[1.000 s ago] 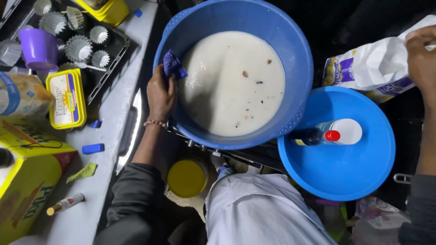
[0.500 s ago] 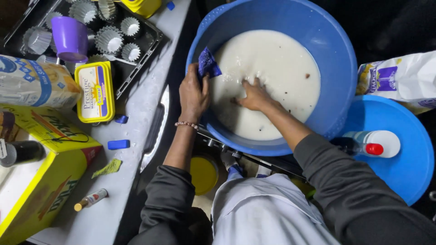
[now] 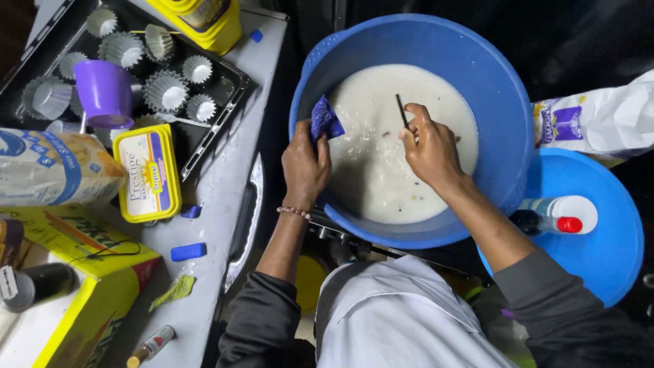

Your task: The person washes a blue plastic basin with a purple sponge, scrubbing the interior and exterior surfaces. They then place the basin aside and use the sponge to wipe the inside of a larger blue basin containing a white liquid.

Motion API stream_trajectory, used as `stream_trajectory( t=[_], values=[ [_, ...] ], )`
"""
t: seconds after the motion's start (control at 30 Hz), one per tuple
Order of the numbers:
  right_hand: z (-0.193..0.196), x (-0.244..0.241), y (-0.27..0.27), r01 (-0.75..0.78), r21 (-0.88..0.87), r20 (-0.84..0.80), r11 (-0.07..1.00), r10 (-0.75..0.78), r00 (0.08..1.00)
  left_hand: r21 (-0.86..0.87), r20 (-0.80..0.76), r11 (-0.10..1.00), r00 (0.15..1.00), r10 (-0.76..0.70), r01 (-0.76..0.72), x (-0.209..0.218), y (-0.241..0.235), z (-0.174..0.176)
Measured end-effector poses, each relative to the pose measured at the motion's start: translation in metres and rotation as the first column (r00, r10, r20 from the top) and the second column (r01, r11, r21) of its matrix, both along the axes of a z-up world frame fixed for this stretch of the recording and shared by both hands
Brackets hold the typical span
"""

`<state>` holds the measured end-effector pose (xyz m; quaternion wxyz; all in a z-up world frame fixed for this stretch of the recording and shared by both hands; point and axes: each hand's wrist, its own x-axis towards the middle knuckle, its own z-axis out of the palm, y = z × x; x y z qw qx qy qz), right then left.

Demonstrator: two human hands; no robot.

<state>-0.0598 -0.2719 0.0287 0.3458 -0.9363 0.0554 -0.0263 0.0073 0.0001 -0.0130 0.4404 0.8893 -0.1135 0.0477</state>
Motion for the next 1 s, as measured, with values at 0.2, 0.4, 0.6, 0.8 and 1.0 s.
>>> stream_trajectory(
  t=[0.2, 0.4, 0.6, 0.8, 1.0],
  values=[
    [0.012, -0.016, -0.027, 0.116, -0.046, 0.329, 0.992, -0.094, 0.939, 0.045, -0.002, 0.999, 1.000, -0.003, 0.003, 0.005, -0.003, -0.004],
    [0.030, -0.043, -0.054, 0.126, -0.026, 0.510, 0.992, -0.095, 0.855, 0.098, 0.152, 0.991, 0.983, -0.102, 0.088, -0.006, -0.004, 0.004],
    [0.057, -0.080, -0.129, 0.219, -0.003, 0.498, 0.976, -0.189, 0.846, 0.107, 0.136, 0.990, 0.985, -0.101, 0.087, -0.009, 0.003, 0.002],
    [0.060, -0.134, -0.289, 0.536, 0.168, 0.617, 0.827, -0.512, 0.597, 0.086, 0.148, 0.995, 0.986, -0.070, 0.058, -0.009, 0.006, 0.001],
    [-0.035, -0.202, -0.461, 0.300, -0.899, 0.433, -0.319, -0.550, 0.714, 0.067, 0.142, 0.996, 0.988, -0.061, 0.052, -0.008, 0.003, 0.006]
  ],
)
